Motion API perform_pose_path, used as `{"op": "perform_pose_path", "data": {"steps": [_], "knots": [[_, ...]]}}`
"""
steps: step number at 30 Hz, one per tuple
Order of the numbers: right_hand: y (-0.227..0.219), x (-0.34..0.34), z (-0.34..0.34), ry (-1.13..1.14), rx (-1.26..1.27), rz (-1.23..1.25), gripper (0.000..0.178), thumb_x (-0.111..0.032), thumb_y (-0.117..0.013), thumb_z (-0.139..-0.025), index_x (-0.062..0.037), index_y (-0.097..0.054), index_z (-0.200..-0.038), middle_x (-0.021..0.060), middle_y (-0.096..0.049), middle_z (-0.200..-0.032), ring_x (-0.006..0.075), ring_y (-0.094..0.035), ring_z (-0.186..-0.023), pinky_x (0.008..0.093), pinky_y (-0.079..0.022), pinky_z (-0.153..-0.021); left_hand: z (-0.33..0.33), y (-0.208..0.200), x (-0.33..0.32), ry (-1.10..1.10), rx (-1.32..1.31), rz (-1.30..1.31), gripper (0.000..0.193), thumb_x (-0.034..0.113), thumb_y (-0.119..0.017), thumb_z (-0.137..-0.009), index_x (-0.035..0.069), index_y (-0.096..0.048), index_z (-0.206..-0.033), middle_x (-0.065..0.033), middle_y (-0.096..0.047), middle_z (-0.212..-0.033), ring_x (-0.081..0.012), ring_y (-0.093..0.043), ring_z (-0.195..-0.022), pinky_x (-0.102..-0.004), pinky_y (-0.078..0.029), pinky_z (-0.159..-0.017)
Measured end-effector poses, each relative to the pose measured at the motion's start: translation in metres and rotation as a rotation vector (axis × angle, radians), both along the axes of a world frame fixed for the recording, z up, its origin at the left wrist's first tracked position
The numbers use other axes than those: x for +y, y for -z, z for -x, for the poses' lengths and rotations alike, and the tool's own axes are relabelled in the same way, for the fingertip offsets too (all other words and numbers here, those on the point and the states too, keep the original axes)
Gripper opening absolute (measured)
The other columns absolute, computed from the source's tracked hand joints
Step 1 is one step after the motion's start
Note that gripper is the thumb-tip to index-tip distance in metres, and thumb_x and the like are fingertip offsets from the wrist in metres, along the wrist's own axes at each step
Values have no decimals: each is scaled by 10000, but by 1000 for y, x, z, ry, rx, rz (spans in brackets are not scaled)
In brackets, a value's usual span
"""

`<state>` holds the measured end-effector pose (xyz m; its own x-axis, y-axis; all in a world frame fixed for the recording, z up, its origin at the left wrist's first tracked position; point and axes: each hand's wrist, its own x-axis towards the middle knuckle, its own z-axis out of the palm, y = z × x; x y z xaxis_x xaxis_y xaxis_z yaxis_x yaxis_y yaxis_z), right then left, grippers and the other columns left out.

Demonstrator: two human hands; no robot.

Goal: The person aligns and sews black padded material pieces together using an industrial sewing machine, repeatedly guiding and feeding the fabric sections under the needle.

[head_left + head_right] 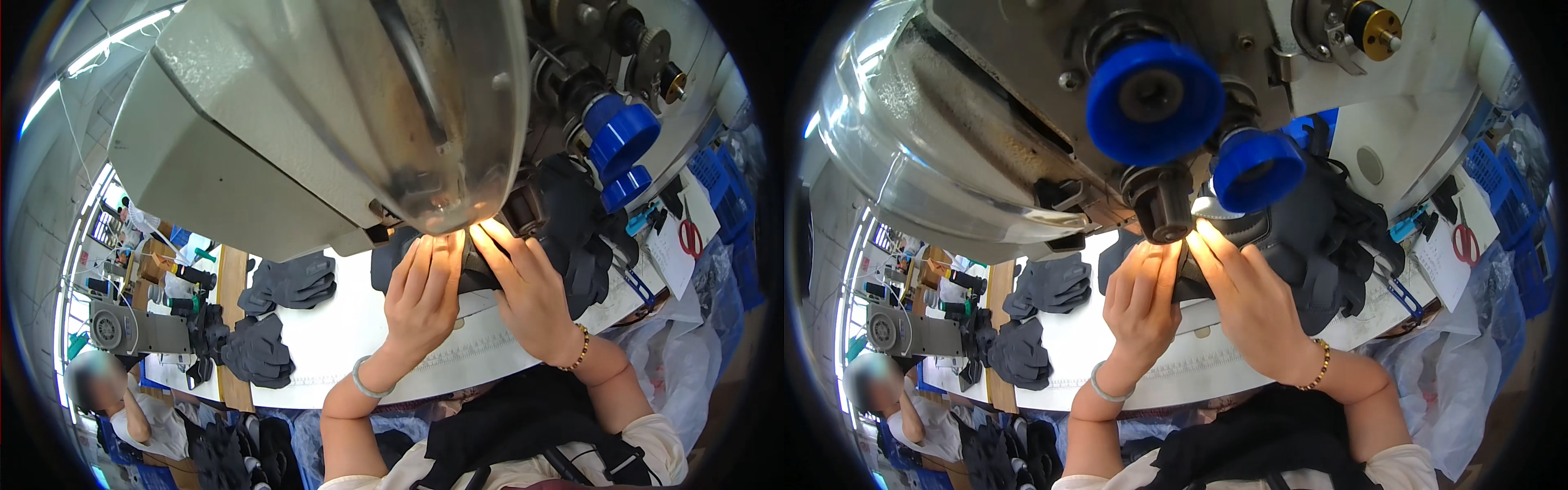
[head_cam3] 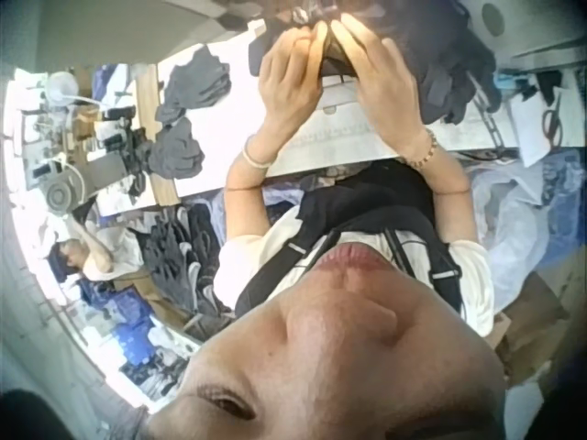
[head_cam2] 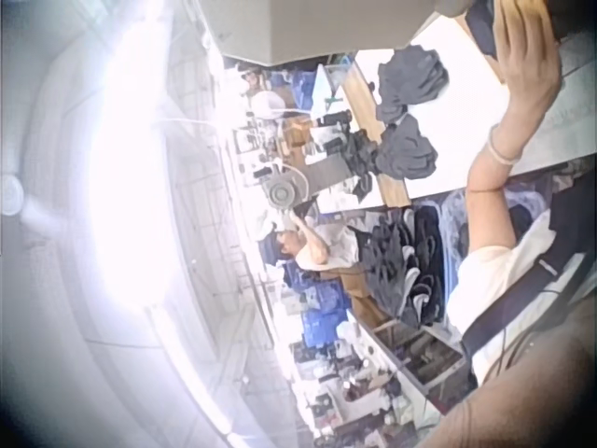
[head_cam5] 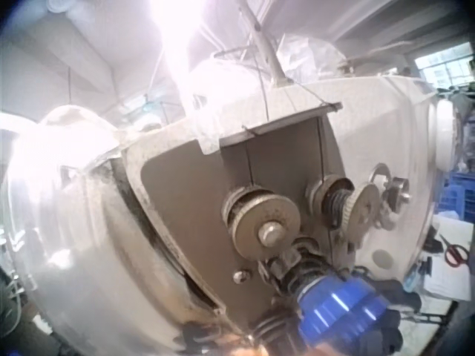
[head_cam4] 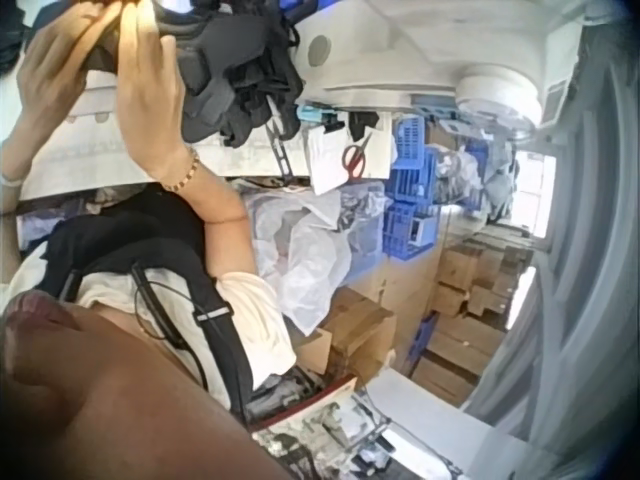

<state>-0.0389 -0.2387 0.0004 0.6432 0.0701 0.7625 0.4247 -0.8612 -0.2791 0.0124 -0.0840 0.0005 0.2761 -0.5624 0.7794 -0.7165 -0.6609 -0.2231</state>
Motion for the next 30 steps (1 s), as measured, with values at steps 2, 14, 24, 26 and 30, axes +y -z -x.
{"op": "perform_pose_path", "data": {"steps": [2,14,24,26,30], "knots": [[-9,-3,10,-159,138,-76,475,20,-652,-732,32,-579,-1202,118,-515,-1294,245,-552,-834,317,-525,-744,-9,5,8,27,-27,11,536,-27,-595,-566,-12,-680,-1096,-121,-611,-1067,-315,-627,-1016,-380,-512,-841],[-37,-49,-23,-129,213,56,265,-196,-628,-892,-112,-652,-1142,70,-599,-932,262,-587,-889,380,-469,-773,-25,-5,15,158,11,42,418,1,-625,-681,21,-720,-1088,-68,-603,-946,-209,-625,-949,-346,-545,-874],[-25,-42,-21,-231,310,-97,337,-264,-637,-893,-196,-613,-1221,58,-616,-839,249,-625,-675,351,-488,-585,-37,-14,37,289,154,2,602,58,-638,-574,77,-688,-1173,-64,-611,-998,-241,-610,-871,-340,-531,-762],[-30,-42,-22,-221,371,-94,338,-262,-642,-890,-198,-613,-1221,61,-637,-877,248,-640,-707,345,-500,-602,-29,-29,42,337,374,-38,660,100,-648,-566,70,-653,-1225,-87,-624,-1027,-264,-585,-782,-341,-503,-695],[-19,-41,-28,-303,350,-250,338,-237,-666,-875,-181,-618,-1205,69,-682,-1002,253,-675,-842,331,-536,-697,-22,-38,44,323,448,-32,558,82,-652,-644,24,-632,-1199,-124,-621,-1051,-294,-593,-802,-357,-505,-703]]}}
